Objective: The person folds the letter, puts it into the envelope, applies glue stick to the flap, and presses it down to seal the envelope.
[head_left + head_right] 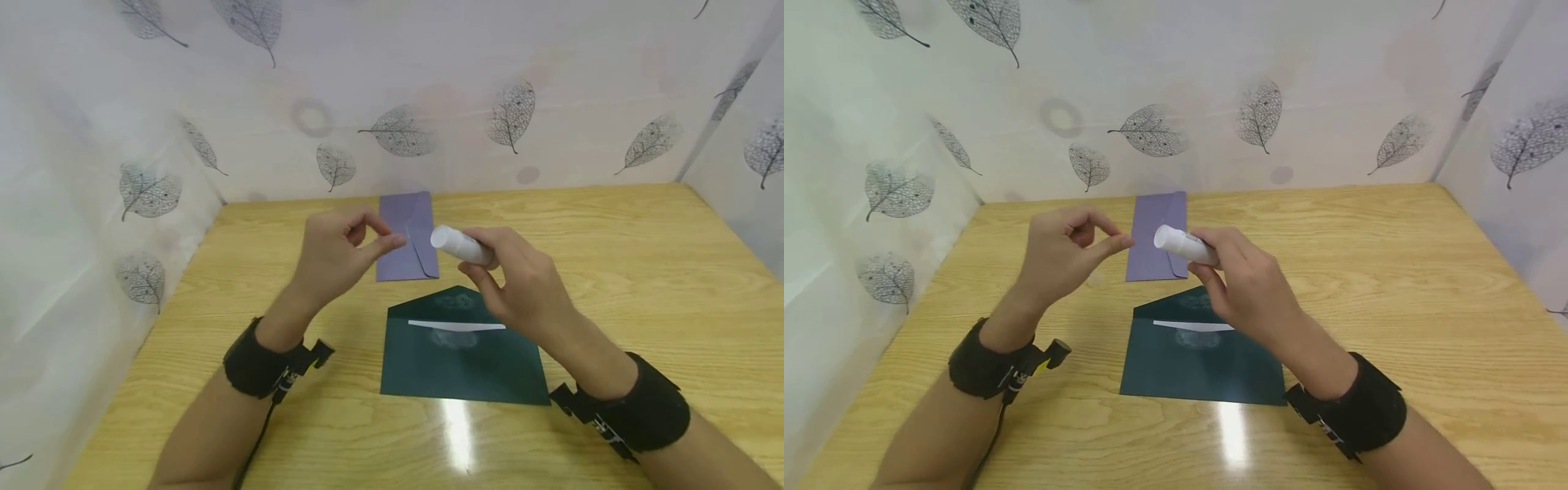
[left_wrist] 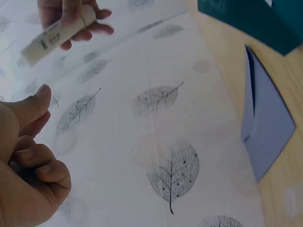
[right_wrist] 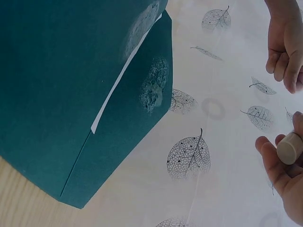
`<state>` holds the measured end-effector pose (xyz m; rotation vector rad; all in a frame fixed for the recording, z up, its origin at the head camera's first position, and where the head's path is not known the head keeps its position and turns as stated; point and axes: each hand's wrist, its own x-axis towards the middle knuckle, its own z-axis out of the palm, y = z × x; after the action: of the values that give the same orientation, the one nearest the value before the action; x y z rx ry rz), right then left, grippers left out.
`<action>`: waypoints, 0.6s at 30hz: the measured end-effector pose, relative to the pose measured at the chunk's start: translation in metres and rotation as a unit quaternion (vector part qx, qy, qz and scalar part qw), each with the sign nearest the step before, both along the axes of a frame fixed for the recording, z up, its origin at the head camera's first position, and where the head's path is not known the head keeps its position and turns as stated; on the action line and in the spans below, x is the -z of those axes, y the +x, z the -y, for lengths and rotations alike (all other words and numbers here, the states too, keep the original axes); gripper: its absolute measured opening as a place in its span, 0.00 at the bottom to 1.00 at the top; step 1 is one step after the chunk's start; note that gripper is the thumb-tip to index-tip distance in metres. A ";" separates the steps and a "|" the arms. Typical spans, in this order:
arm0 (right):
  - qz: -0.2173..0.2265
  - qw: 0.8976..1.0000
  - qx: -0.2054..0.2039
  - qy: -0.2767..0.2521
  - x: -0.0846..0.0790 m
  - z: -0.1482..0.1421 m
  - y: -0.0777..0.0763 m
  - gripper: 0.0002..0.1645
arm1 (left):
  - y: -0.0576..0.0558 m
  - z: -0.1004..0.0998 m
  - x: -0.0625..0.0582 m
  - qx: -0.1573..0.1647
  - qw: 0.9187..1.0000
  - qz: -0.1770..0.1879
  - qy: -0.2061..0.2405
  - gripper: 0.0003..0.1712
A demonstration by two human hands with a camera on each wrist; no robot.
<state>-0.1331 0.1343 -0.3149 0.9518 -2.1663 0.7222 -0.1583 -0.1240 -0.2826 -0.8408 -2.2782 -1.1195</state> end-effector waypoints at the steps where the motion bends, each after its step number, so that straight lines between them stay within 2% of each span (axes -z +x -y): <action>1: 0.003 1.000 0.000 0.002 0.000 0.001 0.000 0.31 | -0.003 0.005 -0.002 -0.019 0.999 -0.031 -0.026 0.15; 2: 0.006 1.000 -0.001 0.003 0.001 0.001 -0.001 0.31 | -0.005 0.010 -0.003 -0.037 0.997 -0.052 -0.052 0.19; 4: 0.016 1.000 -0.002 0.012 0.002 0.001 -0.001 0.29 | -0.009 0.017 -0.006 -0.070 0.990 -0.054 -0.112 0.28; 6: 0.023 1.000 -0.002 0.021 0.003 0.001 0.000 0.28 | -0.010 0.021 -0.007 -0.092 0.982 -0.017 -0.166 0.32; 8: 0.026 0.999 -0.002 0.023 0.003 0.001 0.000 0.27 | -0.011 0.023 -0.007 -0.101 0.971 0.056 -0.211 0.31; 10: 0.027 0.999 -0.001 0.024 0.003 0.001 0.000 0.27 | -0.013 0.024 -0.006 -0.096 0.955 0.127 -0.249 0.30; 12: 0.028 0.999 0.000 0.023 0.003 0.000 0.001 0.27 | -0.016 0.024 -0.004 -0.078 0.939 0.185 -0.279 0.28; 16: 0.028 0.999 0.003 0.025 0.003 0.000 0.001 0.27 | -0.022 0.026 0.004 -0.061 0.897 0.260 -0.352 0.16; 18: 0.028 0.999 0.003 0.028 0.003 0.001 0.001 0.27 | -0.024 0.028 0.007 -0.064 0.878 0.285 -0.380 0.22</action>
<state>-0.1323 0.1333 -0.3180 0.9646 -2.2487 0.6966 -0.1822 -0.1516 -0.2896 -0.6386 -3.3047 -0.3934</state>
